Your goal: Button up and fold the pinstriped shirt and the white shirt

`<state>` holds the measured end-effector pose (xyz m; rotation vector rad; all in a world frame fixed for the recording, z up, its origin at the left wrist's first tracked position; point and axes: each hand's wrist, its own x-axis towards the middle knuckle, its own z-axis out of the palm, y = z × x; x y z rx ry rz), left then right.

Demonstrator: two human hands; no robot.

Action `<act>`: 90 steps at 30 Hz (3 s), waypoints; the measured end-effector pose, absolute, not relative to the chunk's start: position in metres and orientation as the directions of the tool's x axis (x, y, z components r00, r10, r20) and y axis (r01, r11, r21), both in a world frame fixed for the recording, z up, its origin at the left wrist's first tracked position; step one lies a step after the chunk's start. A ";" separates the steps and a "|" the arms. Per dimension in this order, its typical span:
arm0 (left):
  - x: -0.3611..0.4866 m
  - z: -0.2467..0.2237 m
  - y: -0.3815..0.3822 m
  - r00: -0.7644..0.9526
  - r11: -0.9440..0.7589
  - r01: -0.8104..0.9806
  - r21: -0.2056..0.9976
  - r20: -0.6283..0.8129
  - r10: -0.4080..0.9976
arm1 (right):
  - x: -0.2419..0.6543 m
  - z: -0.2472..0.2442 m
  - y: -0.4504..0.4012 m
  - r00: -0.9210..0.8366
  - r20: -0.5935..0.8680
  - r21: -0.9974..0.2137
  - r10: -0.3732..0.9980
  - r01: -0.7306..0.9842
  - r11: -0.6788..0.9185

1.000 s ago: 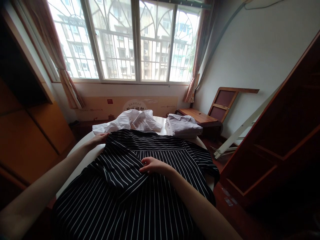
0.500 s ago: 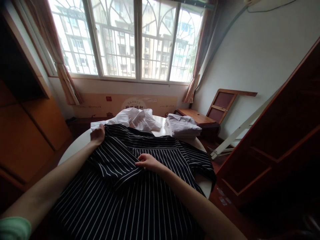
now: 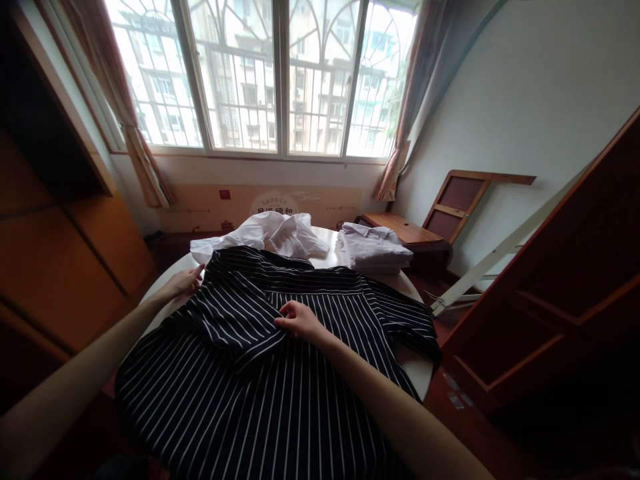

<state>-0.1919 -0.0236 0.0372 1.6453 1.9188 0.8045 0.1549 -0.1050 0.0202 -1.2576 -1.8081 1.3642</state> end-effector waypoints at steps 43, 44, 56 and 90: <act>-0.189 0.014 -0.104 0.061 -0.142 0.957 0.254 0.300 0.952 | 0.209 0.021 -0.139 -0.568 0.163 -0.458 0.807 0.680 0.572; -0.185 0.018 -0.102 0.067 -0.144 0.961 0.236 0.307 0.949 | 0.212 0.020 -0.137 -0.561 0.168 -0.467 0.811 0.679 0.566; -0.093 0.021 -0.050 0.271 -0.341 0.912 0.230 0.288 0.919 | 0.328 0.015 -0.108 -0.041 0.218 -0.517 0.975 0.843 0.151; -0.099 -0.001 -0.046 0.250 -0.307 0.928 0.211 0.257 0.934 | 0.284 0.038 -0.183 -0.593 0.366 -0.089 0.717 0.745 0.661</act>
